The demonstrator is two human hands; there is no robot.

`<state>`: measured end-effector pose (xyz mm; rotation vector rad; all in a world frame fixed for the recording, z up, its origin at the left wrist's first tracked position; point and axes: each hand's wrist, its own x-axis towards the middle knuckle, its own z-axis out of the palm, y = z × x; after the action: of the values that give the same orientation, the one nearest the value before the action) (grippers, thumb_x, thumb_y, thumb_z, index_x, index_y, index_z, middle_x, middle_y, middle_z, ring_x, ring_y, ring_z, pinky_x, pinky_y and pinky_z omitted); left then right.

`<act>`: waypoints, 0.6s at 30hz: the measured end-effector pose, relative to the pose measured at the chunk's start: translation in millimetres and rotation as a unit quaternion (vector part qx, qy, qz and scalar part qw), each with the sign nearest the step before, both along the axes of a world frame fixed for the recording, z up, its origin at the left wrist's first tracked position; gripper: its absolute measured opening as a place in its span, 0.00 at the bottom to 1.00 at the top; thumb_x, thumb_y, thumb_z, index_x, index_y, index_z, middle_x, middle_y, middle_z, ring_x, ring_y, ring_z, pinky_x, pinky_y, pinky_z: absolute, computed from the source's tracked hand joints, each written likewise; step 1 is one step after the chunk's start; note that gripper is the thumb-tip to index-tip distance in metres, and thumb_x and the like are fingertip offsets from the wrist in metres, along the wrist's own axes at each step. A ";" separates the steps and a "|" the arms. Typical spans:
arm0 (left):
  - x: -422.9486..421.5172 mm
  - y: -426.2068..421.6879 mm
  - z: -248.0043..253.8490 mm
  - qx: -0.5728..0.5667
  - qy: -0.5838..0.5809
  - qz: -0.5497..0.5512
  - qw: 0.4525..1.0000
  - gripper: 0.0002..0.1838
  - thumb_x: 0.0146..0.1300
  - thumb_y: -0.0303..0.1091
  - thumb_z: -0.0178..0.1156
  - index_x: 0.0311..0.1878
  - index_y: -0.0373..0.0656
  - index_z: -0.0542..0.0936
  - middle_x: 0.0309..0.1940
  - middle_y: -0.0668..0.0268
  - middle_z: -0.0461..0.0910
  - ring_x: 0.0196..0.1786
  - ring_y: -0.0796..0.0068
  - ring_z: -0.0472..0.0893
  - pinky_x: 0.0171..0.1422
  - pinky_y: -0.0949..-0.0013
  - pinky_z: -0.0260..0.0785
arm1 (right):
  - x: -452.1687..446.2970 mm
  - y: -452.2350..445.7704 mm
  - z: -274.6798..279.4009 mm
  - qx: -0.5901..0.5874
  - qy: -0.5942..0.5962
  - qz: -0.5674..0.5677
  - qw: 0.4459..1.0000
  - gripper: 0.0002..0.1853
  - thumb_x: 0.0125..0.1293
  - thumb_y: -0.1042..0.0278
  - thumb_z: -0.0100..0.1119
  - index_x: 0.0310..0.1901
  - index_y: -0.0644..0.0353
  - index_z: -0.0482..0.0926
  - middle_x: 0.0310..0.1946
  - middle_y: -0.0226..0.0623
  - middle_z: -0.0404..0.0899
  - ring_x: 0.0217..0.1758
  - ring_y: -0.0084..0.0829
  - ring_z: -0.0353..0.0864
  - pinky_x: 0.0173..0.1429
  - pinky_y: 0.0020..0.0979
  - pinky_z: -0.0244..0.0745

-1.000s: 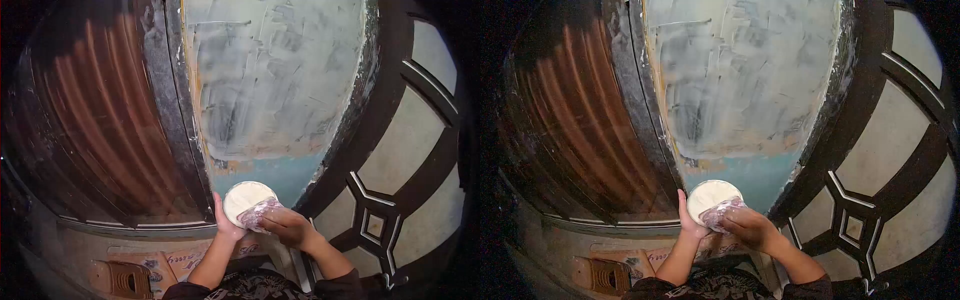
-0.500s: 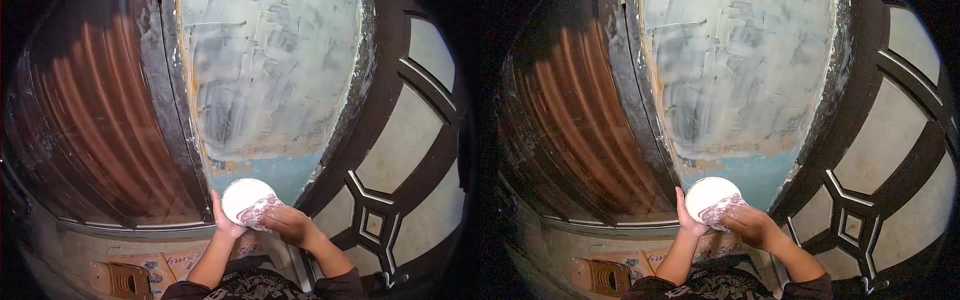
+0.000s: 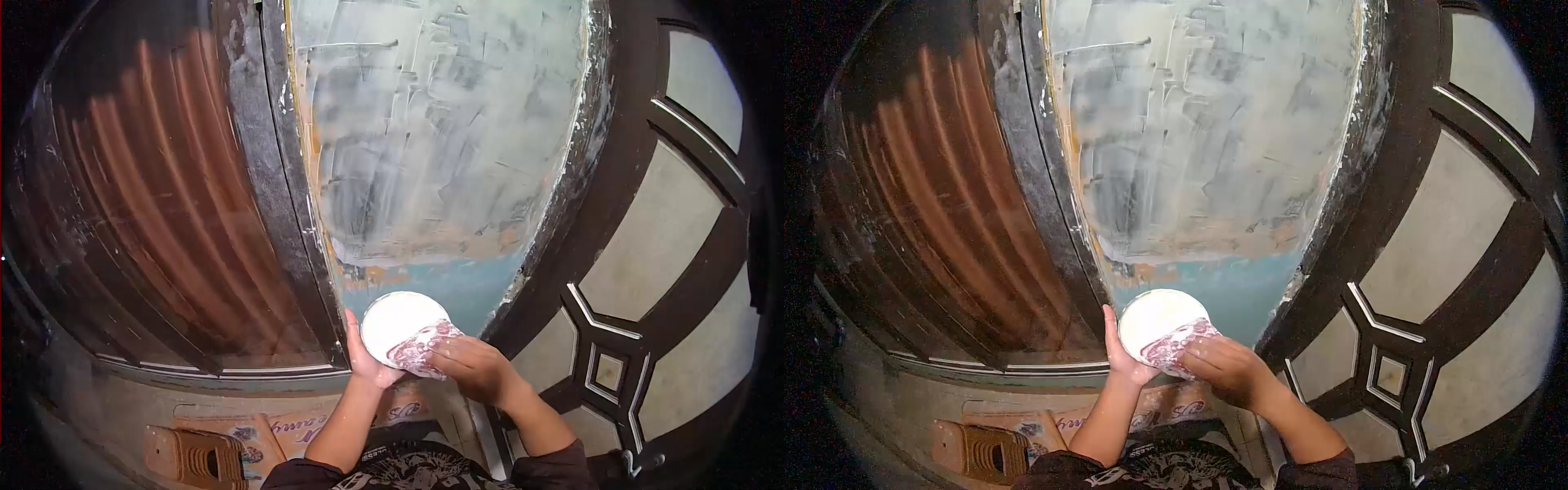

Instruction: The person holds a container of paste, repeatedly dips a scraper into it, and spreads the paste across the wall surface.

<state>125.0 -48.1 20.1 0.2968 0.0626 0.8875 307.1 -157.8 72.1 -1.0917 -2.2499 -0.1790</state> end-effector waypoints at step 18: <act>-4.8 -1.8 10.7 0.049 0.000 -0.061 0.997 0.60 0.56 0.88 0.36 0.79 0.48 0.57 0.78 0.48 0.57 0.75 0.32 0.61 0.64 0.10 0.52 | 5.3 3.5 15.2 -0.080 0.337 -0.128 0.929 0.14 0.66 0.81 0.57 0.52 0.69 0.82 0.43 0.45 0.88 0.47 0.34 0.88 0.57 0.31 0.77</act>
<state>120.2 -49.9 30.8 0.3878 0.0001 0.7703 312.4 -154.4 87.4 -1.2902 -1.5234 0.2496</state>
